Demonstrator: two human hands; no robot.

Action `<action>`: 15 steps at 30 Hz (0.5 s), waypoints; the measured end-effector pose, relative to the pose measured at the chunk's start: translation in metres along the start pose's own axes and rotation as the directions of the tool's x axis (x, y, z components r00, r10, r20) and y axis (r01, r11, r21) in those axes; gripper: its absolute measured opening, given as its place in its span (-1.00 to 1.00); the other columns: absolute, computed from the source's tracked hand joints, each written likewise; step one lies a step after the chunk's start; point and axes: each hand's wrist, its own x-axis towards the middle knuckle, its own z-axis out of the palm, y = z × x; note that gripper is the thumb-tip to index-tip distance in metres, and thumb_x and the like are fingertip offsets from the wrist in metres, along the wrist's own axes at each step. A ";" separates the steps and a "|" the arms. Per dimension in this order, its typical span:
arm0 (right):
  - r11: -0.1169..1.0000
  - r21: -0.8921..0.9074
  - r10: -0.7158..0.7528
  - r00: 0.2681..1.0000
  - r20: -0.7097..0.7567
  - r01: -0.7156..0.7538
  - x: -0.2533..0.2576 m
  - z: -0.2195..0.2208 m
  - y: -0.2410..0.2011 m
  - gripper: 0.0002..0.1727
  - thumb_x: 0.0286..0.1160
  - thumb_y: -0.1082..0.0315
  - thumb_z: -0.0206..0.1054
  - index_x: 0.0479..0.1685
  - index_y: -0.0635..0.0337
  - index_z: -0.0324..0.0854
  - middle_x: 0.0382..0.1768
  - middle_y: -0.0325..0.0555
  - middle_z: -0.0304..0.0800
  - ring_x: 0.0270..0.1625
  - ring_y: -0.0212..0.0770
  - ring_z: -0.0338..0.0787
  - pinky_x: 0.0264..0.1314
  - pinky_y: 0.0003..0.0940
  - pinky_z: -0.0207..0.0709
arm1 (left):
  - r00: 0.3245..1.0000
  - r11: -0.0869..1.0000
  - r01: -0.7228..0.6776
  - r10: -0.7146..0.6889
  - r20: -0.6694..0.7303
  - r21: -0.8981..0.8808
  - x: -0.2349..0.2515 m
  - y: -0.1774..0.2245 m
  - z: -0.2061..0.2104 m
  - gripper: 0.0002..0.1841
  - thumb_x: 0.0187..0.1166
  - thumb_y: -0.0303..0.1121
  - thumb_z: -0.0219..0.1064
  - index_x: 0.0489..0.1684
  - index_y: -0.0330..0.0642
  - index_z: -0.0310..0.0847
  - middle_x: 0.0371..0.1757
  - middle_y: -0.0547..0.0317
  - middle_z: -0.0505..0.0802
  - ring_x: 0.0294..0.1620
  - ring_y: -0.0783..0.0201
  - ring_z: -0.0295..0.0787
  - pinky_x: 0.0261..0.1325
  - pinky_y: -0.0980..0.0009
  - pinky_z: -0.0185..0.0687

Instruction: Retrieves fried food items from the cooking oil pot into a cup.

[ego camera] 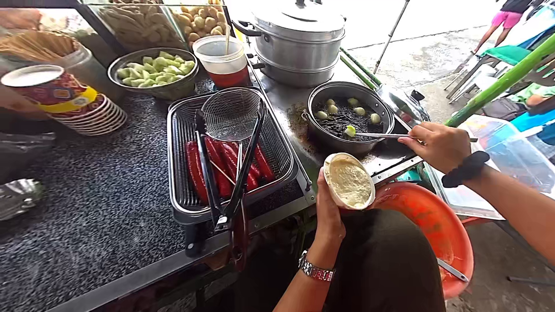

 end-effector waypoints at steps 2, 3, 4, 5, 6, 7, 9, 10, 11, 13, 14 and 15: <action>0.986 -0.089 -0.146 0.987 -0.061 0.140 0.000 0.005 0.001 -0.60 0.66 0.20 0.28 -0.36 0.43 0.66 -0.36 0.30 0.74 -0.30 0.36 0.81 -0.46 0.18 0.56 | 1.000 1.000 -0.003 0.003 -0.005 -0.014 0.001 0.001 0.000 -0.35 0.87 0.15 -0.34 0.53 -0.11 0.43 0.12 -0.09 0.83 0.04 0.09 0.88 -0.08 0.14 0.87; 0.977 -0.120 -0.185 0.980 -0.077 0.175 0.000 0.007 0.002 -0.61 0.68 0.21 0.24 -0.35 0.43 0.67 -0.35 0.30 0.74 -0.29 0.35 0.80 -0.45 0.16 0.56 | 1.000 1.000 -0.005 0.005 0.000 -0.017 0.002 0.002 0.000 -0.35 0.86 0.16 -0.34 0.54 -0.10 0.42 0.13 -0.08 0.82 0.05 0.09 0.88 -0.08 0.15 0.87; 0.972 -0.143 -0.202 0.975 -0.087 0.189 0.000 0.008 0.002 -0.60 0.71 0.21 0.21 -0.34 0.43 0.67 -0.34 0.30 0.74 -0.28 0.35 0.80 -0.44 0.15 0.55 | 1.000 1.000 -0.001 0.001 0.005 -0.019 0.002 0.002 0.000 -0.34 0.86 0.17 -0.35 0.56 -0.08 0.40 0.15 -0.09 0.82 0.07 0.08 0.88 -0.06 0.13 0.87; 0.970 -0.157 -0.204 0.974 -0.097 0.187 0.000 0.008 0.002 -0.58 0.72 0.20 0.19 -0.34 0.43 0.67 -0.33 0.30 0.76 -0.26 0.36 0.81 -0.43 0.14 0.56 | 1.000 1.000 0.005 -0.005 0.005 -0.019 0.002 0.002 0.000 -0.34 0.85 0.19 -0.35 0.59 -0.06 0.38 0.17 -0.12 0.81 0.07 0.05 0.87 -0.07 0.10 0.87; 0.975 -0.145 -0.186 0.977 -0.100 0.170 0.000 0.006 0.001 -0.57 0.73 0.18 0.19 -0.33 0.43 0.67 -0.31 0.32 0.77 -0.24 0.37 0.82 -0.41 0.16 0.56 | 1.000 1.000 0.013 -0.013 0.001 -0.020 0.002 0.003 0.000 -0.33 0.84 0.21 -0.34 0.59 -0.03 0.38 0.18 -0.13 0.81 0.07 0.02 0.87 -0.09 0.08 0.87; 0.986 -0.102 -0.146 0.984 -0.106 0.135 0.000 0.002 -0.001 -0.56 0.71 0.15 0.21 -0.31 0.43 0.68 -0.29 0.32 0.79 -0.22 0.37 0.84 -0.39 0.18 0.58 | 1.000 1.000 0.022 -0.022 0.003 -0.018 0.001 0.005 0.000 -0.33 0.83 0.22 -0.35 0.60 -0.01 0.37 0.18 -0.13 0.80 0.07 0.01 0.87 -0.11 0.08 0.87; 0.992 0.119 -0.026 0.995 -0.098 0.038 0.003 -0.020 -0.007 -0.57 0.63 0.11 0.34 -0.24 0.41 0.75 -0.28 0.29 0.82 -0.27 0.25 0.85 -0.38 0.19 0.59 | 0.999 0.999 0.038 -0.038 -0.007 -0.017 0.001 0.007 0.000 -0.32 0.81 0.26 -0.35 0.57 0.02 0.39 0.15 -0.13 0.82 0.03 -0.02 0.88 -0.15 0.06 0.87; 0.971 0.237 -0.006 0.997 -0.074 0.024 0.004 -0.035 -0.011 -0.59 0.59 0.09 0.38 -0.22 0.36 0.79 -0.28 0.19 0.83 -0.31 0.07 0.83 -0.34 0.06 0.61 | 0.999 0.999 0.049 -0.049 -0.008 -0.023 0.001 0.009 0.000 -0.31 0.80 0.27 -0.35 0.58 0.04 0.39 0.16 -0.14 0.82 0.03 -0.04 0.88 -0.14 0.03 0.86; 0.947 0.314 -0.050 0.997 -0.061 0.067 0.005 -0.049 -0.015 -0.62 0.55 0.08 0.40 -0.25 0.28 0.82 -0.32 0.03 0.83 -0.36 -0.20 0.78 -0.33 -0.23 0.64 | 0.998 0.998 0.057 -0.057 -0.009 -0.028 0.001 0.010 0.000 -0.31 0.80 0.28 -0.36 0.58 0.06 0.39 0.15 -0.15 0.82 0.02 -0.05 0.88 -0.16 0.03 0.86; 0.903 0.368 -0.215 0.975 -0.062 0.222 0.004 -0.068 -0.027 -0.65 0.49 0.05 0.40 -0.35 0.18 0.85 -0.44 -0.18 0.79 -0.46 -0.44 0.66 -0.44 -0.50 0.51 | 0.998 0.997 0.066 -0.066 -0.005 -0.037 0.000 0.012 0.000 -0.31 0.78 0.30 -0.36 0.54 0.08 0.42 0.13 -0.13 0.83 -0.01 -0.05 0.89 -0.18 0.03 0.87; 0.897 0.326 -0.294 0.953 -0.068 0.299 0.003 -0.073 -0.033 -0.64 0.48 0.02 0.38 -0.38 0.13 0.86 -0.48 -0.23 0.79 -0.49 -0.42 0.68 -0.49 -0.46 0.48 | 0.998 0.997 0.067 -0.067 -0.001 -0.042 0.000 0.013 0.001 -0.31 0.78 0.30 -0.36 0.53 0.08 0.42 0.11 -0.14 0.83 -0.02 -0.06 0.90 -0.19 0.03 0.87; 0.890 0.275 -0.359 0.931 -0.067 0.364 0.002 -0.074 -0.037 -0.63 0.49 0.01 0.34 -0.39 0.11 0.86 -0.51 -0.23 0.78 -0.51 -0.34 0.72 -0.54 -0.37 0.49 | 0.998 0.996 0.069 -0.069 0.004 -0.047 -0.001 0.013 0.001 -0.30 0.78 0.30 -0.37 0.53 0.07 0.42 0.10 -0.14 0.83 -0.03 -0.06 0.89 -0.21 0.02 0.86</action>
